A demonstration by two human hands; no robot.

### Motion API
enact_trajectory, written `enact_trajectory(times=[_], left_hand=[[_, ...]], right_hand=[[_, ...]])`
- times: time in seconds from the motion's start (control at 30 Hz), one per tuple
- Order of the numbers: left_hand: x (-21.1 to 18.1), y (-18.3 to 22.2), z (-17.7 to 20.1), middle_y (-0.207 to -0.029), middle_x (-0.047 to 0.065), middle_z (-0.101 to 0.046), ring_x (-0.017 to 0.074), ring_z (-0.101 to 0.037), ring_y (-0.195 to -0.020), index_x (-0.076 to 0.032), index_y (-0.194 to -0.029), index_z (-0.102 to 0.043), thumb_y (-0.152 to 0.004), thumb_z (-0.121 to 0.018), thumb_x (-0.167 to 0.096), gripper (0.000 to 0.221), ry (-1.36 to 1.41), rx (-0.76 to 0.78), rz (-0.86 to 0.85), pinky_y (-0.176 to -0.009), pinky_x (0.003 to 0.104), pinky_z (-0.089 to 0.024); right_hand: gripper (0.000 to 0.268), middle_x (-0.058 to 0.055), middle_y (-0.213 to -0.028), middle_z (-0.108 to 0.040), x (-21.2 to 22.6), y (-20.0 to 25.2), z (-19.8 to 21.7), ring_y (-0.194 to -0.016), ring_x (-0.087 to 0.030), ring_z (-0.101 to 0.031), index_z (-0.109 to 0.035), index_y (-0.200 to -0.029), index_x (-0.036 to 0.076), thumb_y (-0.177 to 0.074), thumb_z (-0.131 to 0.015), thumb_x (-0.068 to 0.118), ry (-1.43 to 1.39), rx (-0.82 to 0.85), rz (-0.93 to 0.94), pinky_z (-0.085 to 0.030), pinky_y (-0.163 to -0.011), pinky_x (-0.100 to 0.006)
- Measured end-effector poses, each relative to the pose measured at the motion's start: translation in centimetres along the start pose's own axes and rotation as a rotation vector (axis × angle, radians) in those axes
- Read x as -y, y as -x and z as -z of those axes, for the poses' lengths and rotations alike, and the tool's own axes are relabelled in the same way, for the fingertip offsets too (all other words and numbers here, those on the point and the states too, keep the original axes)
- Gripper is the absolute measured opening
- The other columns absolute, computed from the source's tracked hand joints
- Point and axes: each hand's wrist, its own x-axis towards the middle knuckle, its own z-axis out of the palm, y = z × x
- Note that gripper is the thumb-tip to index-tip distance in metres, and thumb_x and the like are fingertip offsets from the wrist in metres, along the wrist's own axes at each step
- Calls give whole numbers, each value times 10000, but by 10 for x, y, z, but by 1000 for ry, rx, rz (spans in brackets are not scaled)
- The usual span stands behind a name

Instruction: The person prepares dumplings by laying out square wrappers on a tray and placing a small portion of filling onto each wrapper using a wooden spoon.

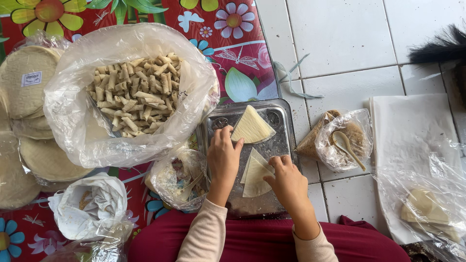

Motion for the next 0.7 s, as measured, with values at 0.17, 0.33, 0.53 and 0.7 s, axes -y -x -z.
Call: enact_trajectory(times=[0.17, 0.33, 0.53, 0.7], left_hand=[[4, -2, -4, -946, 28, -711, 226, -706, -879, -108, -988, -675, -908, -759, -222, 163, 91, 20, 71, -760, 381, -553], [-3, -3, 8, -918, 32, -725, 239, -721, -828, -104, -969, -675, -941, -733, -185, 104, 224, 50, 135, -720, 382, -551], [-4, 2, 17, -993, 99, -737, 218, -737, -903, -39, -980, -618, -958, -686, -100, 94, 701, 94, -34, -772, 354, -587], [-5, 20, 32, -980, 144, -711, 137, -762, -842, -2, -994, -577, -971, -636, -91, 109, 1153, 726, 284, -727, 266, -680]], right_hand=[[447, -36, -1104, -681, -1, -12, -9, -1002, -255, -660, -648, -1202, 187, -801, -795, 320, 45, -300, 26, -568, -720, -403], [363, -27, -1084, -707, -4, -27, -19, -1018, -222, -669, -661, -1242, 194, -910, -738, 316, -68, -434, 48, -558, -804, -386], [516, -121, -1242, -678, -7, -35, -24, -1143, -245, -641, -488, -1480, 71, -1019, -600, 274, -685, -497, 272, -549, -948, -384], [535, -155, -1114, -746, -18, -35, -3, -930, -245, -729, -478, -1448, 126, -955, -536, 326, -1653, 248, -36, -606, -767, -334]])
